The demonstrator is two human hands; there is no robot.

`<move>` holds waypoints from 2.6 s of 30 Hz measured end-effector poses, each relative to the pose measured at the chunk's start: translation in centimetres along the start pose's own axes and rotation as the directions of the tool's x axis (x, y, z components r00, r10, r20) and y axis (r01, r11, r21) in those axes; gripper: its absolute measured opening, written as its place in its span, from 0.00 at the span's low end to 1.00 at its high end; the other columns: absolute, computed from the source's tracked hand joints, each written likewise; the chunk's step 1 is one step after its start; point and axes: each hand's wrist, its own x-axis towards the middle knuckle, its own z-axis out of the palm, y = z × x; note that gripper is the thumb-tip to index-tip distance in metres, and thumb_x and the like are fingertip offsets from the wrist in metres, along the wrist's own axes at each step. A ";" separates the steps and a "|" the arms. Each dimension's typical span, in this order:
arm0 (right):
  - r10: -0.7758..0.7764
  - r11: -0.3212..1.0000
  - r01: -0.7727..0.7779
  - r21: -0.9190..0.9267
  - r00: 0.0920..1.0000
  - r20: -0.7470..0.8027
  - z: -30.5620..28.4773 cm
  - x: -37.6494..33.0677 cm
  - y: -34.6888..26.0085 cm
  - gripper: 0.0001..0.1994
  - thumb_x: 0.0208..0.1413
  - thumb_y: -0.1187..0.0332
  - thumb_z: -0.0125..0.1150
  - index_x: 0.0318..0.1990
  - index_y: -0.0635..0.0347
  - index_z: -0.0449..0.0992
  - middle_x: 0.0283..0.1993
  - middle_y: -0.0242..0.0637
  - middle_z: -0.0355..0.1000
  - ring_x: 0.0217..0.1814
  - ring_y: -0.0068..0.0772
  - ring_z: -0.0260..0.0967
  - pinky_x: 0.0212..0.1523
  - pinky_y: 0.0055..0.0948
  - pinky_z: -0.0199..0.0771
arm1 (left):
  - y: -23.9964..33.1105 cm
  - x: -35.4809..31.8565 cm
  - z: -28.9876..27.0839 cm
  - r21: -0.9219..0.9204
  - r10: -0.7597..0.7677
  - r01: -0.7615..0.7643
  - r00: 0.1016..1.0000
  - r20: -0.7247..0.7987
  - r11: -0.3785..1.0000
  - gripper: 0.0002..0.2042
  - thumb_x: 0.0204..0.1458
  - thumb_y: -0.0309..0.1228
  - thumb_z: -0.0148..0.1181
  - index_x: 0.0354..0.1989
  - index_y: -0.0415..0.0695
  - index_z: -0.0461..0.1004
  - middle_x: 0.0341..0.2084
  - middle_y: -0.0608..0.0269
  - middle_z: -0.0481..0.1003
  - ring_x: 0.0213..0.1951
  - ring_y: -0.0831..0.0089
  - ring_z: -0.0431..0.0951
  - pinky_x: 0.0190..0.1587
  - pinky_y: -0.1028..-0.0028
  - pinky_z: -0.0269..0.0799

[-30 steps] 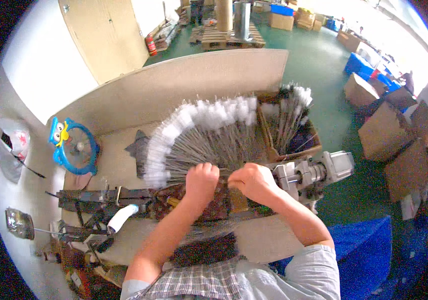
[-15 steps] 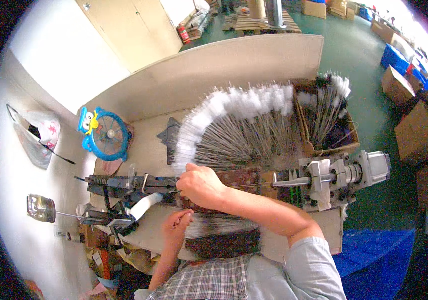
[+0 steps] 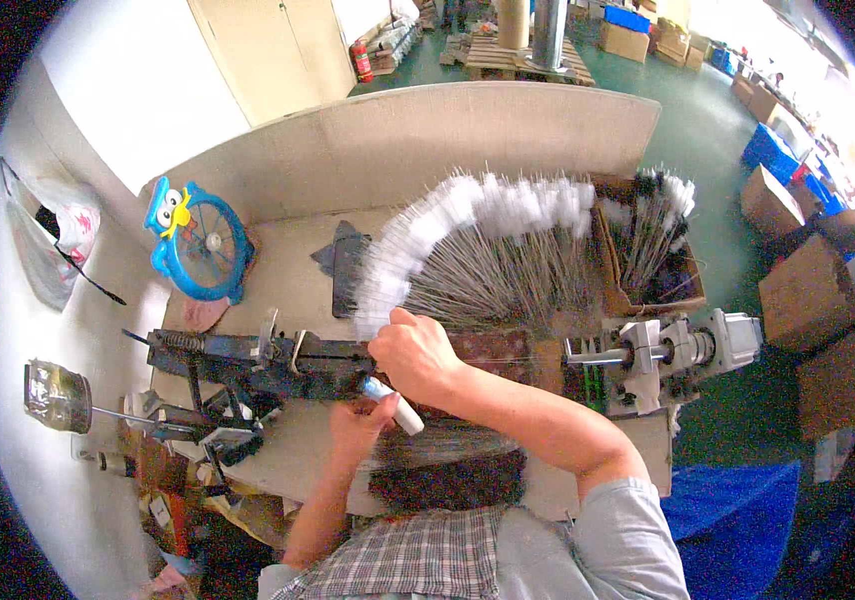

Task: Operating a tabletop assembly machine to process and assemble brush components with white bristles.

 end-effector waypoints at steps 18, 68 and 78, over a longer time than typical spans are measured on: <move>0.171 0.972 -0.155 0.177 0.983 -0.074 5.6 -6.4 2.1 0.06 0.45 0.71 0.52 0.32 0.59 0.70 0.30 0.41 0.68 0.36 0.42 0.71 0.32 0.40 0.73 | 1.0 -0.4 2.6 -0.094 0.001 -0.003 1.000 -0.018 0.996 0.08 0.42 0.30 0.61 0.21 0.41 0.68 0.15 0.63 0.71 0.23 0.71 0.75 0.27 0.71 0.70; 0.040 0.959 0.031 0.280 0.969 -0.244 -4.1 -8.9 1.3 0.10 0.38 0.72 0.65 0.32 0.59 0.76 0.28 0.37 0.72 0.30 0.39 0.70 0.31 0.32 0.72 | -3.7 -8.7 -7.0 -0.805 -0.402 -0.169 0.796 -0.452 0.569 0.07 0.48 0.29 0.55 0.25 0.38 0.72 0.19 0.63 0.72 0.23 0.76 0.70 0.29 0.76 0.65; 0.011 0.958 0.022 0.286 0.993 -0.114 -0.1 -9.3 0.3 0.11 0.36 0.76 0.66 0.32 0.61 0.76 0.28 0.41 0.73 0.31 0.42 0.71 0.32 0.35 0.72 | -17.9 -15.8 -14.8 -0.507 -0.440 -0.014 0.476 -0.762 0.862 0.07 0.46 0.29 0.56 0.25 0.36 0.72 0.19 0.64 0.71 0.23 0.79 0.68 0.26 0.78 0.64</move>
